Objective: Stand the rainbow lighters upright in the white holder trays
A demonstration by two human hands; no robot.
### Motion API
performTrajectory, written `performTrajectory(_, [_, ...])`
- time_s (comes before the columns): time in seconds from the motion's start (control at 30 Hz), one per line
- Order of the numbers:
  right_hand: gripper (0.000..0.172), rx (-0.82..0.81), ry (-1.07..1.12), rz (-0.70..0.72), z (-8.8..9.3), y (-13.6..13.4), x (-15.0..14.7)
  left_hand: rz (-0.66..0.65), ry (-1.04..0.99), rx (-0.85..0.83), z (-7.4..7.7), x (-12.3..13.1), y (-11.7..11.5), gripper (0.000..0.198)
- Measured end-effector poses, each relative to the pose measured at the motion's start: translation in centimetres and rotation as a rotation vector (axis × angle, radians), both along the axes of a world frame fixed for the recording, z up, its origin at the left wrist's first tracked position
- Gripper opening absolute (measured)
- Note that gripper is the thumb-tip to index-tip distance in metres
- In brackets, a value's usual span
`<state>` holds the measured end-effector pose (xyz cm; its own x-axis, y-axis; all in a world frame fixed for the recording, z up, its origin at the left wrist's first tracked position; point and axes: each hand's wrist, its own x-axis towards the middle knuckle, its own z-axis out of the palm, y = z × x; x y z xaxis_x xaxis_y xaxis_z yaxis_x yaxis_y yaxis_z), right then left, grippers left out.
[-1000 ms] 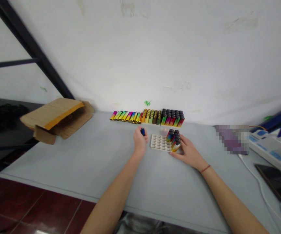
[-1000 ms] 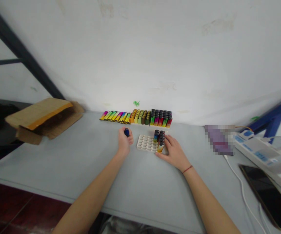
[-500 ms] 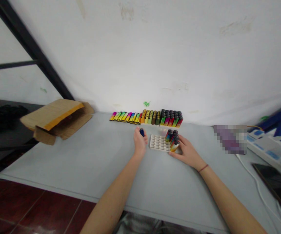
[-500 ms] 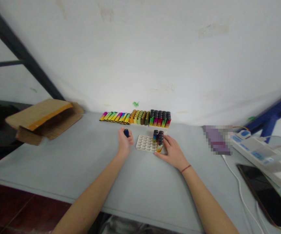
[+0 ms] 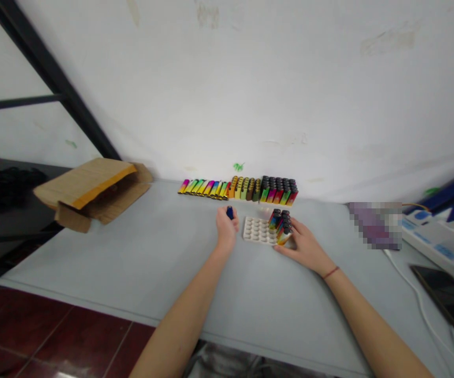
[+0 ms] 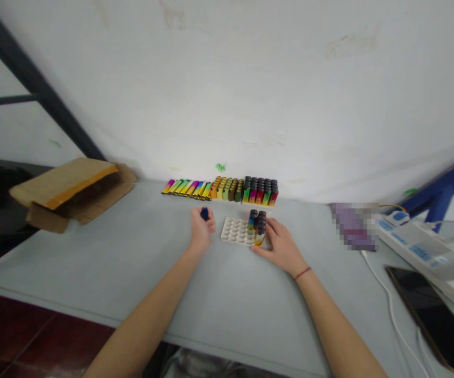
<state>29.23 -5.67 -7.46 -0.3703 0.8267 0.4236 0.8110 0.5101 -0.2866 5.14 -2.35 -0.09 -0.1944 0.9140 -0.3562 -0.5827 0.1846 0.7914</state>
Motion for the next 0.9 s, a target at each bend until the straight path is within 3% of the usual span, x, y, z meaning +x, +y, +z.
performTrajectory(0.1, [0.077,0.004,-0.005,0.003,0.1,0.0,0.0,0.053,0.069,0.029,-0.1,0.1,0.1,0.036])
performTrajectory(0.23, [0.076,-0.006,-0.007,0.006,0.1,0.0,0.0,0.024,0.108,0.091,-0.7,0.4,0.0,0.036])
performTrajectory(0.37, [0.075,-0.016,-0.002,0.001,0.2,-0.1,-0.1,-0.078,0.33,0.334,-1.6,0.9,-0.7,0.023])
performTrajectory(0.47, [0.076,-0.011,0.005,0.006,0.3,-0.1,-0.2,-0.192,0.489,0.492,-2.1,1.4,-1.2,0.027])
performTrajectory(0.63, [0.076,-0.002,0.003,0.011,0.4,-0.1,-0.3,-0.21,0.719,0.71,-2.2,1.6,-1.1,0.026])
performTrajectory(0.9, [0.078,-0.004,0.014,0.006,0.3,-0.2,-0.3,-0.402,0.759,0.691,-2.1,1.6,-1.3,0.023])
